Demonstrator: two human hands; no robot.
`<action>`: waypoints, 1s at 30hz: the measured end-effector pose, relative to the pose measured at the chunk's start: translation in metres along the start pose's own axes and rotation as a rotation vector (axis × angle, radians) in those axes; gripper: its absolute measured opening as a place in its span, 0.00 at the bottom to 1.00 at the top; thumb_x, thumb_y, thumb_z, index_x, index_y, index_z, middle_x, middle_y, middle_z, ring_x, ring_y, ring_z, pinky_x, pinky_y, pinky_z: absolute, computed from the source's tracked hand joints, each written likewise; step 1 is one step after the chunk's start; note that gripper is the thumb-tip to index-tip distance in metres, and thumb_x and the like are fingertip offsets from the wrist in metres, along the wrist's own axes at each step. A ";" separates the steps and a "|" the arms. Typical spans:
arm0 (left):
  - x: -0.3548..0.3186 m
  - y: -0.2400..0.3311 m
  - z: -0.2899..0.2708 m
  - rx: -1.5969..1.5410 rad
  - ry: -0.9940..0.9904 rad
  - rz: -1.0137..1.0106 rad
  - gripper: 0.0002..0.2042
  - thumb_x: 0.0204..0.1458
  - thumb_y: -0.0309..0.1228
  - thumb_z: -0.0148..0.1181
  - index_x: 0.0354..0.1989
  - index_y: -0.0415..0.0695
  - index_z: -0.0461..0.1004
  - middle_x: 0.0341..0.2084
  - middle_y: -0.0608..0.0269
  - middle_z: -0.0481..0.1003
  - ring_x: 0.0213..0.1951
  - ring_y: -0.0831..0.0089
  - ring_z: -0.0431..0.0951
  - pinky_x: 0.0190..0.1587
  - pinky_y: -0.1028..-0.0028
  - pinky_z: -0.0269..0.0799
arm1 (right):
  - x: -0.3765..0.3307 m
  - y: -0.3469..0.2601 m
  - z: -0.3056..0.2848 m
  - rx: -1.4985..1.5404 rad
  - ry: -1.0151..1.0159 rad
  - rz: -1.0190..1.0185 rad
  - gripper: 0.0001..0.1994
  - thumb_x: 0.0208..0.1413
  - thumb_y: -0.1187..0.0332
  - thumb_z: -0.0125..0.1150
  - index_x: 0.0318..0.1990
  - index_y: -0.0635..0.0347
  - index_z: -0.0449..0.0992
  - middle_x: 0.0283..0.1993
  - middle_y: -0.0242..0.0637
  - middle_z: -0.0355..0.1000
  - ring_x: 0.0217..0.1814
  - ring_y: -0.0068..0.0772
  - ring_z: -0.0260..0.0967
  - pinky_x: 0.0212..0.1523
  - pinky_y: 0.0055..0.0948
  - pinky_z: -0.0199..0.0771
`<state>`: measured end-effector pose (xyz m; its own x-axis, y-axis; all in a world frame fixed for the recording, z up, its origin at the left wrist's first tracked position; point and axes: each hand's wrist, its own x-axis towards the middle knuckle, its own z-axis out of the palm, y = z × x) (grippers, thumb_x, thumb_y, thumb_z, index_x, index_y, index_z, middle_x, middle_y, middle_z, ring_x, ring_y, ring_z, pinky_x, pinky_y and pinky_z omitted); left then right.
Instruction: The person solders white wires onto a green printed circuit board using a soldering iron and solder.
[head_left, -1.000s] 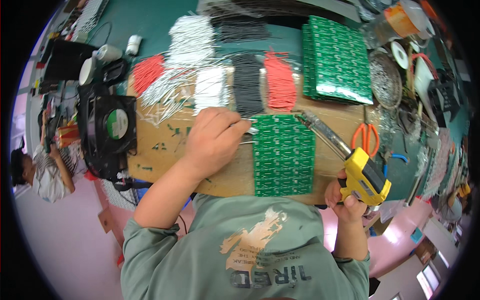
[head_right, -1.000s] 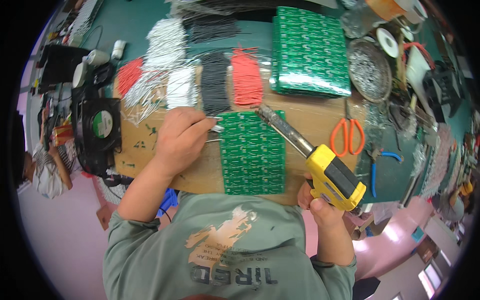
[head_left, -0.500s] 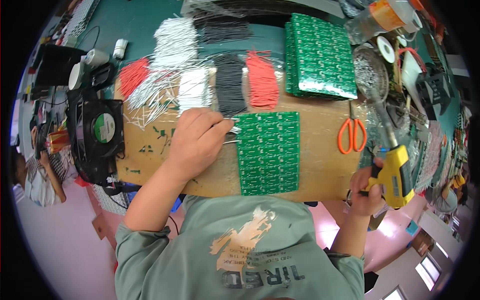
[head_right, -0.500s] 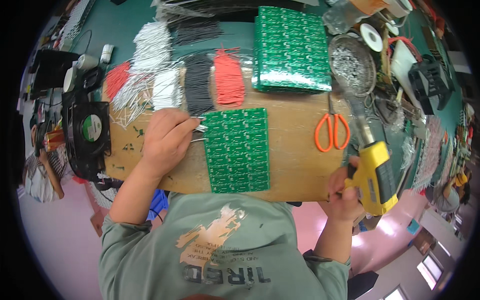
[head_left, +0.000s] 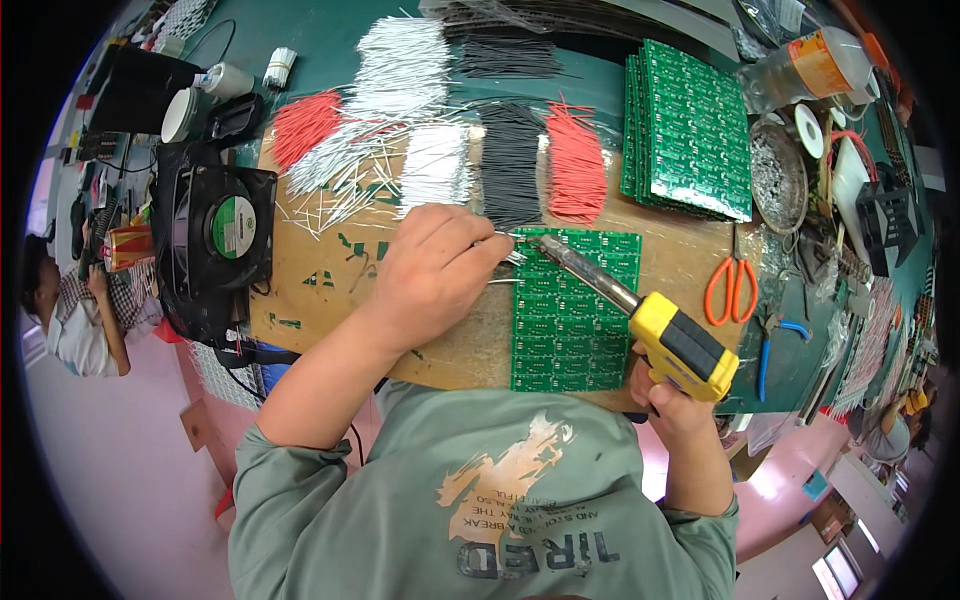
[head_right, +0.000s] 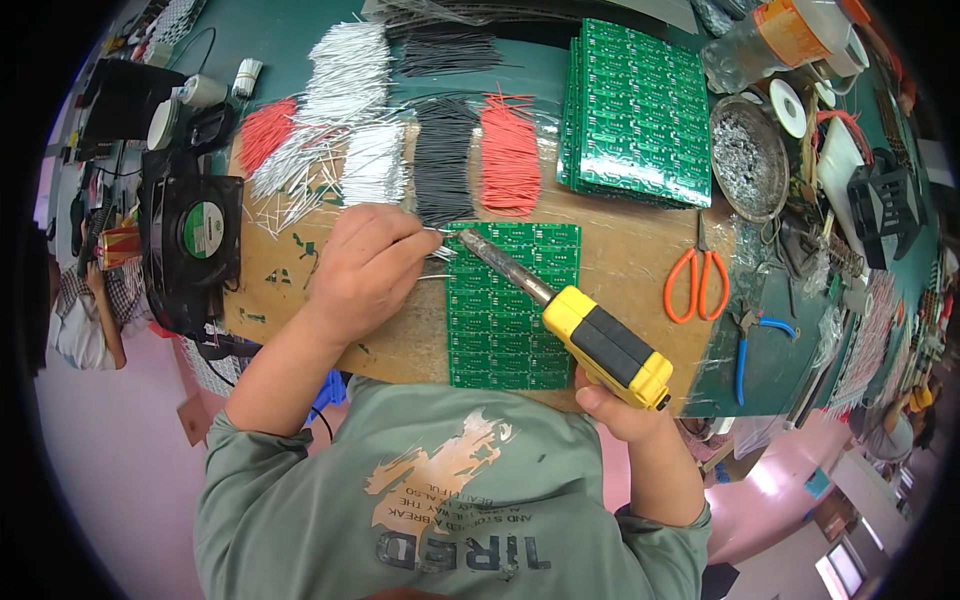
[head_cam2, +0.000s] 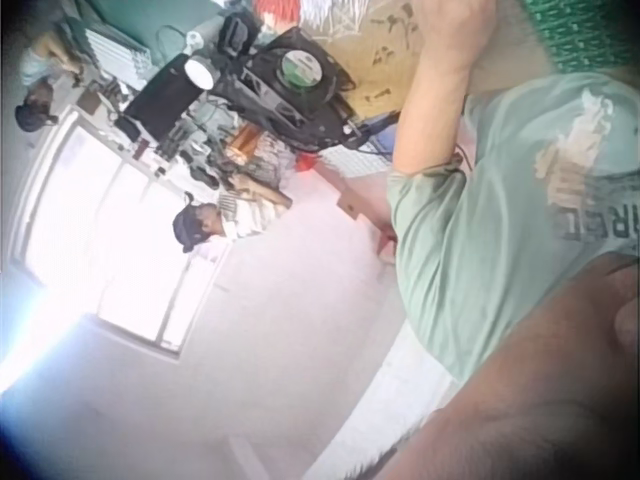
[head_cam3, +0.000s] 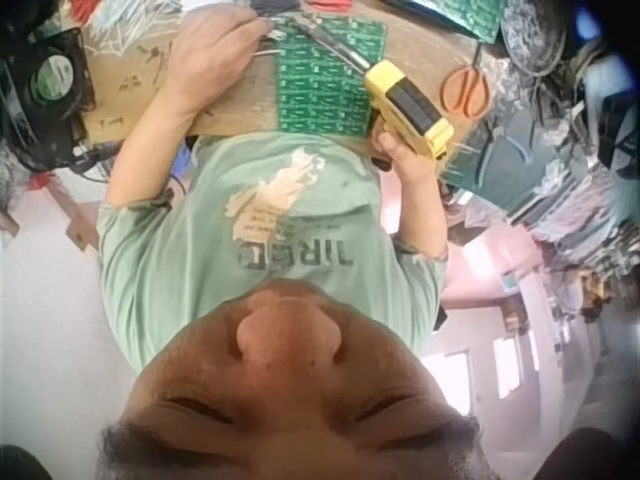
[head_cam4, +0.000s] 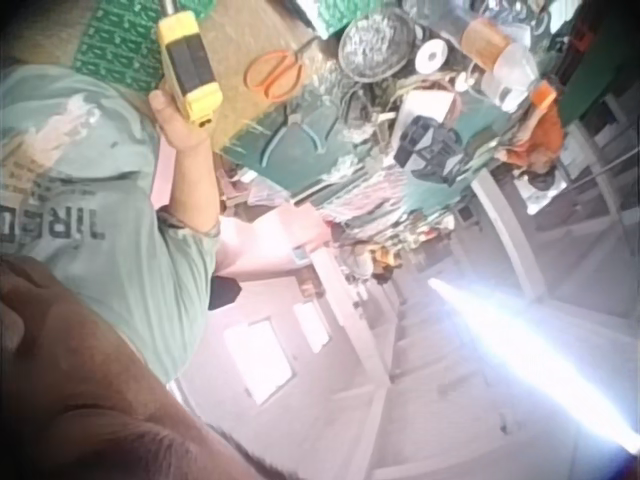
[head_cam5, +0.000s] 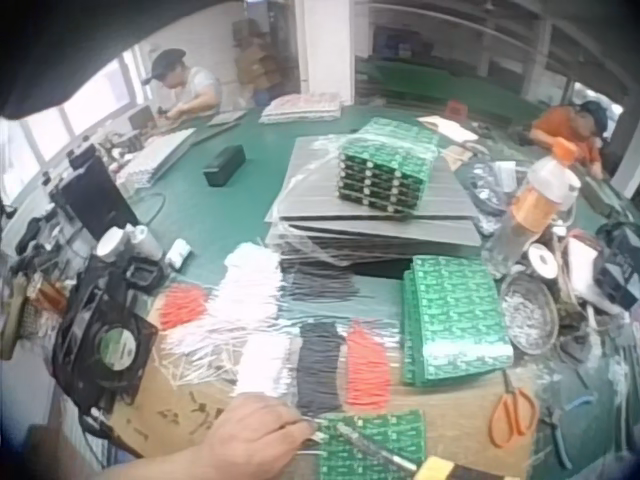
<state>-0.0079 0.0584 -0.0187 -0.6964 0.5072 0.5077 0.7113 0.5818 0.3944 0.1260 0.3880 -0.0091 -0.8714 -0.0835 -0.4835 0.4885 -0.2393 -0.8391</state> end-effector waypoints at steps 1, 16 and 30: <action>0.000 -0.001 0.000 -0.003 -0.001 0.002 0.15 0.44 0.18 0.71 0.43 0.42 0.85 0.39 0.61 0.81 0.42 0.60 0.82 0.47 0.62 0.77 | 0.000 -0.002 0.001 0.002 0.004 0.006 0.41 0.44 0.51 0.91 0.59 0.68 0.76 0.29 0.28 0.71 0.28 0.22 0.67 0.29 0.25 0.67; -0.002 -0.002 0.005 0.034 0.021 0.012 0.11 0.47 0.24 0.68 0.41 0.44 0.84 0.39 0.64 0.80 0.43 0.63 0.81 0.48 0.63 0.76 | 0.003 0.006 -0.016 -0.030 -0.207 -0.115 0.21 0.62 0.69 0.74 0.60 0.64 0.79 0.43 0.32 0.77 0.43 0.28 0.74 0.45 0.34 0.76; -0.002 -0.003 0.005 0.036 0.008 0.013 0.12 0.47 0.25 0.67 0.42 0.44 0.84 0.39 0.64 0.80 0.43 0.63 0.81 0.49 0.63 0.75 | 0.001 -0.004 0.003 0.053 0.007 -0.034 0.44 0.46 0.52 0.88 0.66 0.69 0.72 0.29 0.31 0.71 0.26 0.23 0.67 0.27 0.26 0.68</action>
<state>-0.0088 0.0586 -0.0244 -0.6865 0.5098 0.5185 0.7160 0.5982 0.3599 0.1234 0.3863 -0.0057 -0.8870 -0.0679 -0.4568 0.4554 -0.2930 -0.8407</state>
